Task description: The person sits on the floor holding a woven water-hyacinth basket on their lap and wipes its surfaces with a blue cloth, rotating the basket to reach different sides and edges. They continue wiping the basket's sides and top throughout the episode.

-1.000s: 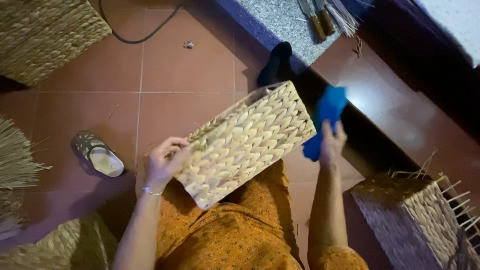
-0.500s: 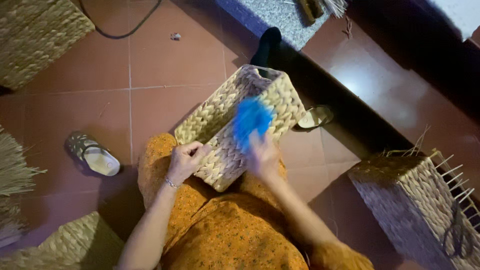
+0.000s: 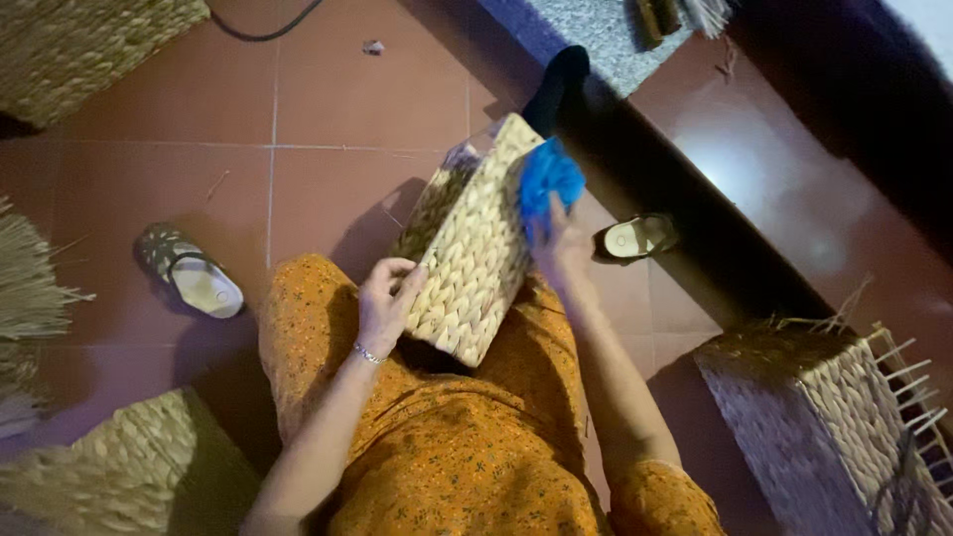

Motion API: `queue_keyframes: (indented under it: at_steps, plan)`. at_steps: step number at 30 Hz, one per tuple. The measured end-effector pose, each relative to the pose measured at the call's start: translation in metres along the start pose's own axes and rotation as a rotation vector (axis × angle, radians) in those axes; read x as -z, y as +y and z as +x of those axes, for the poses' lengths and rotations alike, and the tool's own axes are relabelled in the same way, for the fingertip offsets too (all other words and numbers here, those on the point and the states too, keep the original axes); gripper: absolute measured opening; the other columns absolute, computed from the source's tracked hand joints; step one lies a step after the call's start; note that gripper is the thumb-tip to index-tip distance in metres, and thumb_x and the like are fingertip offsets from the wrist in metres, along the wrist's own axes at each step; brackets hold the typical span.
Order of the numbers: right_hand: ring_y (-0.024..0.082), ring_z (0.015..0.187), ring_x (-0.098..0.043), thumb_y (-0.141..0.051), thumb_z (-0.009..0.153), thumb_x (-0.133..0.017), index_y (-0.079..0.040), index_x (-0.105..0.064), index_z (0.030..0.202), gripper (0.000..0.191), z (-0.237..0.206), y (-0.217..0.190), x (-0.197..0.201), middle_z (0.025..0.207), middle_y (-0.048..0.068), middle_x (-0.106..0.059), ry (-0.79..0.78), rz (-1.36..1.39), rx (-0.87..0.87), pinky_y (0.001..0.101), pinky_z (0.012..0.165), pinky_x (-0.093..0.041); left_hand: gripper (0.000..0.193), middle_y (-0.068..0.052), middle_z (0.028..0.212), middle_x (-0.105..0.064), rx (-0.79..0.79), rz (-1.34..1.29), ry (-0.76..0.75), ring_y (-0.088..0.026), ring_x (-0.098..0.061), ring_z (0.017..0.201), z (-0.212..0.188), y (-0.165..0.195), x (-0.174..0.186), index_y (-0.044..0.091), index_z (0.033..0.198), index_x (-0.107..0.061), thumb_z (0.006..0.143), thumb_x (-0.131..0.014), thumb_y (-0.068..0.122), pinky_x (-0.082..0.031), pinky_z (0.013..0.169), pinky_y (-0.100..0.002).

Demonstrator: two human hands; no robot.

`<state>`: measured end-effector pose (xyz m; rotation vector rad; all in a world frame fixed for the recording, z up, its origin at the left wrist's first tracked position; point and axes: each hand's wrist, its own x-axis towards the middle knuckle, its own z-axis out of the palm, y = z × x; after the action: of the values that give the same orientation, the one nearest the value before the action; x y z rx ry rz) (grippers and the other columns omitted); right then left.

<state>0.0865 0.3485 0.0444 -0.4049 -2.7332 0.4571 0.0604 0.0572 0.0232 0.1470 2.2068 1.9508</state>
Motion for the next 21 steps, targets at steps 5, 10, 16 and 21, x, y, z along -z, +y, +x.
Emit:
queue_keyframes:
  at_steps: [5,10,16,21]
  plan:
    - [0.036,0.086,-0.062,-0.01,0.085,-0.065,-0.008,-0.055,0.144,0.06,-0.078,-0.072,0.009,0.098,0.018,-0.059,-0.171,0.162,0.36,0.0472,0.066,-0.054,0.023,-0.003,0.079,-0.07,0.122,0.101,0.126,-0.007,-0.06,0.069,-0.001,-0.038,0.006,0.0,0.096,-0.068,0.096,-0.076,0.021,-0.05,0.06,-0.027]
    - [0.033,0.087,-0.061,-0.01,0.083,-0.065,-0.011,-0.055,0.142,0.06,-0.111,-0.085,0.02,0.103,0.015,-0.055,-0.22,0.17,0.662,0.0437,0.068,-0.055,0.021,0.0,0.082,-0.073,0.0,0.092,0.184,-0.005,-0.065,0.072,-0.009,-0.06,0.008,0.001,0.095,-0.068,0.094,-0.076,0.021,-0.054,0.063,-0.025]
    - [0.033,0.085,-0.063,-0.005,0.093,-0.061,-0.01,-0.056,0.141,0.049,0.015,-0.021,-0.047,0.117,0.021,-0.062,-0.07,0.037,0.268,0.0441,0.062,-0.054,0.023,-0.001,0.076,-0.071,0.074,0.154,0.284,-0.007,-0.059,0.068,-0.004,-0.058,0.011,0.001,0.091,-0.07,0.096,-0.075,0.023,-0.051,0.061,-0.027]
    - [0.036,0.092,-0.063,-0.012,0.083,-0.067,-0.01,-0.054,0.14,0.059,0.047,-0.031,-0.054,0.106,0.016,-0.056,0.148,-0.16,0.24,0.0487,0.072,-0.055,0.03,-0.007,0.073,-0.069,0.068,0.297,0.296,-0.011,-0.059,0.066,-0.002,-0.061,0.017,0.001,0.093,-0.07,0.098,-0.07,0.03,-0.052,0.063,-0.032]
